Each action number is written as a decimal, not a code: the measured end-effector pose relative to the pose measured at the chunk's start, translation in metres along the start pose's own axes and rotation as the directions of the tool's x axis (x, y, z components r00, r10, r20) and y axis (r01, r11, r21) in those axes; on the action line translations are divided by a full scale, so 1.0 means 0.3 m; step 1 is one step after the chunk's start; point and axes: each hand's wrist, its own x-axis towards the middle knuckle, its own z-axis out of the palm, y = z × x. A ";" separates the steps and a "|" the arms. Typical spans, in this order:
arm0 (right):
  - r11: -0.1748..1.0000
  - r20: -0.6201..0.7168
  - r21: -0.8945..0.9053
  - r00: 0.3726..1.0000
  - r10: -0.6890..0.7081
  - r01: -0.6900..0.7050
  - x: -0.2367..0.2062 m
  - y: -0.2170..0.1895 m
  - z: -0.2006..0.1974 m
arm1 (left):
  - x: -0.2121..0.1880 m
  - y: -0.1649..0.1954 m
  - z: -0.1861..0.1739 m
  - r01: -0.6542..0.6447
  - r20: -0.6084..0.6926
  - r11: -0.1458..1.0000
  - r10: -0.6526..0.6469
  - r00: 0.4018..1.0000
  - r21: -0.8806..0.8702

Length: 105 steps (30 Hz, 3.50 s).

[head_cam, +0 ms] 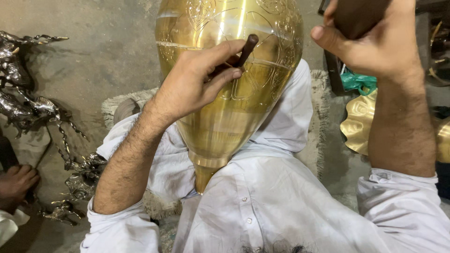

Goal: The person sits on the floor with a large brass vase on their lap, holding a small chisel against the engraved surface and striking it with a wooden mallet to carve decorative patterns into the metal. They reposition the chisel around the vase to continue the pattern.

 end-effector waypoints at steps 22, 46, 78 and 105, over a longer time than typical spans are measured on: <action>0.933 -0.033 -0.341 0.990 -0.136 0.117 -0.064 0.036 0.022 | -0.018 0.017 0.010 0.009 0.015 0.999 -0.009 1.000 -0.049; 0.949 -0.139 0.292 0.976 0.168 -0.121 -0.106 0.081 0.078 | -0.052 0.018 0.027 0.024 0.002 0.999 -0.024 1.000 -0.035; 0.999 -0.147 -0.037 0.988 -0.042 0.037 -0.085 -0.039 0.050 | -0.056 0.022 0.022 0.043 0.050 0.998 -0.041 0.998 -0.037; 0.963 -0.350 0.246 0.917 0.190 -0.106 -0.349 0.120 0.261 | 0.048 0.020 -0.020 -0.103 0.340 0.995 0.095 0.936 0.008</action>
